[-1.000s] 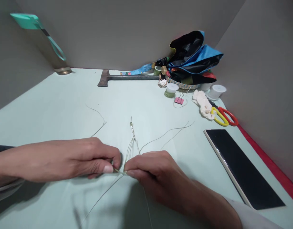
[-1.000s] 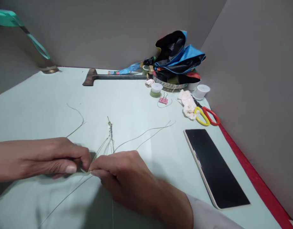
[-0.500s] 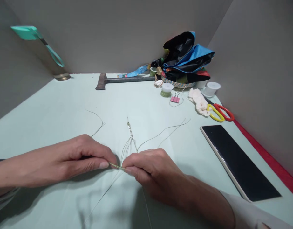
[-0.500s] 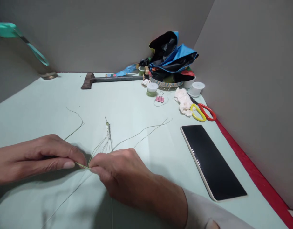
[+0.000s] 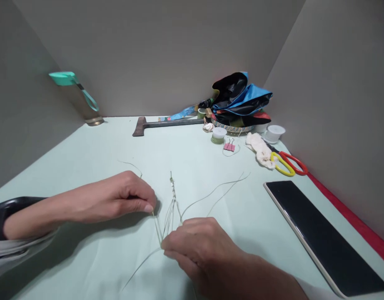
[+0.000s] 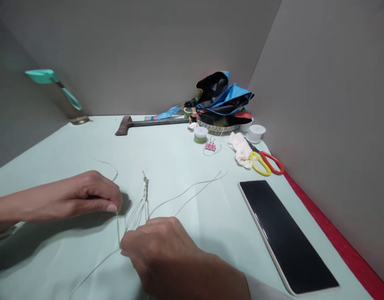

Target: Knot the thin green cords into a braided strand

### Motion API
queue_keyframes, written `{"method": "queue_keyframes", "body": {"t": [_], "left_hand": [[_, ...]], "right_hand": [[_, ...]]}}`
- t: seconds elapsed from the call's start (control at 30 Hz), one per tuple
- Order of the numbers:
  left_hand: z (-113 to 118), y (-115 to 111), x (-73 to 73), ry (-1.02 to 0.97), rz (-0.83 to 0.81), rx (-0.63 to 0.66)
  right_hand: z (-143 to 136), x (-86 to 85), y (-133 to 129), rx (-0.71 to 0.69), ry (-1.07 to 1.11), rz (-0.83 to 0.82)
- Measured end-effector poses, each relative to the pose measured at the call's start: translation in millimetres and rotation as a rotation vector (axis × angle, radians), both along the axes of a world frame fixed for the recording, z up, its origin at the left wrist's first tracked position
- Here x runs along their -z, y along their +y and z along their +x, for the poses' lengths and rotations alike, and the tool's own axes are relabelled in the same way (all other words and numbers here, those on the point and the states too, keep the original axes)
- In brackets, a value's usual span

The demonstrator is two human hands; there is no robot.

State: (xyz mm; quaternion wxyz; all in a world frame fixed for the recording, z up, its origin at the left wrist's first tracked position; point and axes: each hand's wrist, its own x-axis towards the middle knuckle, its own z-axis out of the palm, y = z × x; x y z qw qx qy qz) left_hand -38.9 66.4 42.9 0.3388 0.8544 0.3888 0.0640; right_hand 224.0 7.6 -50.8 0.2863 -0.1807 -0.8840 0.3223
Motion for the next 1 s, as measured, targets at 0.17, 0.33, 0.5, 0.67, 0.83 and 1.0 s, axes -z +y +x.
{"method": "queue_keyframes", "body": {"t": [0.17, 0.33, 0.5, 0.67, 0.83, 1.0], "left_hand": [[-3, 37, -3.3, 0.016, -0.020, -0.009], [-11, 84, -3.7, 0.072, 0.062, -0.019], [-10, 123, 0.6, 0.221, 0.248, -0.061], [5, 147, 9.2, 0.357, 0.437, -0.095], [20, 160, 24.4, 0.404, 0.564, -0.131], [22, 155, 39.8, 0.385, 0.624, -0.127]], "right_hand": [[-2, 12.2, 3, 0.005, -0.014, 0.047], [-1, 14.8, 5, -0.007, -0.009, 0.031], [0, 13.3, 5, -0.045, -0.081, 0.081], [-1, 8.2, 6, -0.044, -0.125, 0.095], [1, 8.5, 3, -0.040, -0.142, 0.046], [-1, 6.4, 2, -0.029, -0.211, -0.033]]}}
